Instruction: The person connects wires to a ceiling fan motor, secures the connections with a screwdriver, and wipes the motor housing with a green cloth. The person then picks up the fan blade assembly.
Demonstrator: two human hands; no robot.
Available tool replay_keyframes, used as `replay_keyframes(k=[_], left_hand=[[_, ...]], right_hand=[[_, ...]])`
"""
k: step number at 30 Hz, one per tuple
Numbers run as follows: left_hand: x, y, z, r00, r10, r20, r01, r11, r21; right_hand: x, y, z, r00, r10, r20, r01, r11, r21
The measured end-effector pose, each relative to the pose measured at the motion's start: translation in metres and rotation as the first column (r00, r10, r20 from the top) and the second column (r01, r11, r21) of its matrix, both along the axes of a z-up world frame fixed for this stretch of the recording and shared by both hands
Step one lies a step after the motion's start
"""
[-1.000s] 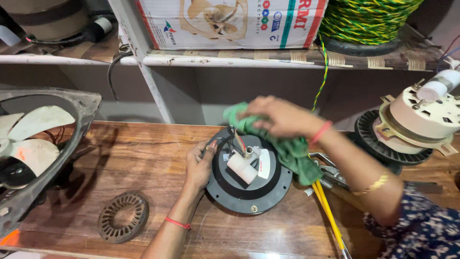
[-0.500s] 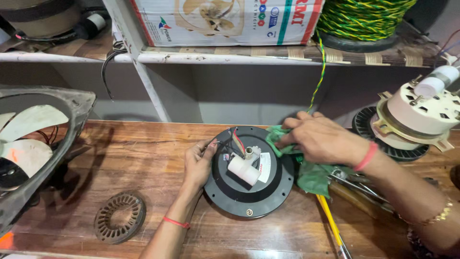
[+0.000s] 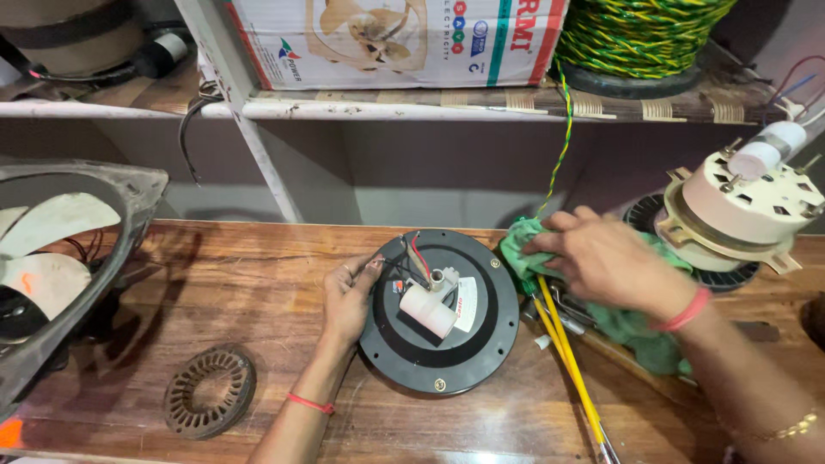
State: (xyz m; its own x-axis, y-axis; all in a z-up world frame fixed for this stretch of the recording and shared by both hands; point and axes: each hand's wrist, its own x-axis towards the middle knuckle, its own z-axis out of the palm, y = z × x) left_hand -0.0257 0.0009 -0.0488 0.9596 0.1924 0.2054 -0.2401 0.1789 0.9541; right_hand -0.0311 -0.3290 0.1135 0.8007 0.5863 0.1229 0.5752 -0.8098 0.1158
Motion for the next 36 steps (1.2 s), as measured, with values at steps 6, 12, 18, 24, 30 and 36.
replay_keyframes(k=[6, 12, 18, 24, 30, 36], left_hand=[[-0.047, -0.010, 0.054, 0.843, 0.514, 0.159, -0.491, 0.613, 0.619], [-0.096, -0.050, 0.102, 0.671, 0.271, 0.691, -0.693, 0.559, 0.454], [-0.100, -0.079, 0.126, 0.702, 0.130, 0.700, -0.656, 0.501, 0.565], [-0.095, -0.080, 0.133, 0.687, 0.046, 0.725, -0.692, 0.346, 0.633], [-0.072, -0.080, 0.133, 0.859, -0.081, 0.505, -0.470, 0.264, 0.842], [-0.060, -0.075, 0.133, 0.865, -0.047, 0.500, -0.450, 0.368, 0.814]], right_hand=[[-0.002, 0.013, -0.050, 0.988, -0.002, 0.155, -0.054, 0.932, 0.359], [0.001, 0.007, -0.057, 0.986, 0.000, 0.168, -0.067, 0.918, 0.390], [0.001, 0.006, -0.057, 0.989, 0.002, 0.149, -0.065, 0.905, 0.421], [0.001, 0.007, -0.059, 0.986, 0.007, 0.166, -0.074, 0.914, 0.400], [0.002, 0.008, -0.059, 0.989, -0.001, 0.148, -0.061, 0.910, 0.409], [0.002, 0.008, -0.058, 0.986, 0.015, 0.163, -0.083, 0.906, 0.416]])
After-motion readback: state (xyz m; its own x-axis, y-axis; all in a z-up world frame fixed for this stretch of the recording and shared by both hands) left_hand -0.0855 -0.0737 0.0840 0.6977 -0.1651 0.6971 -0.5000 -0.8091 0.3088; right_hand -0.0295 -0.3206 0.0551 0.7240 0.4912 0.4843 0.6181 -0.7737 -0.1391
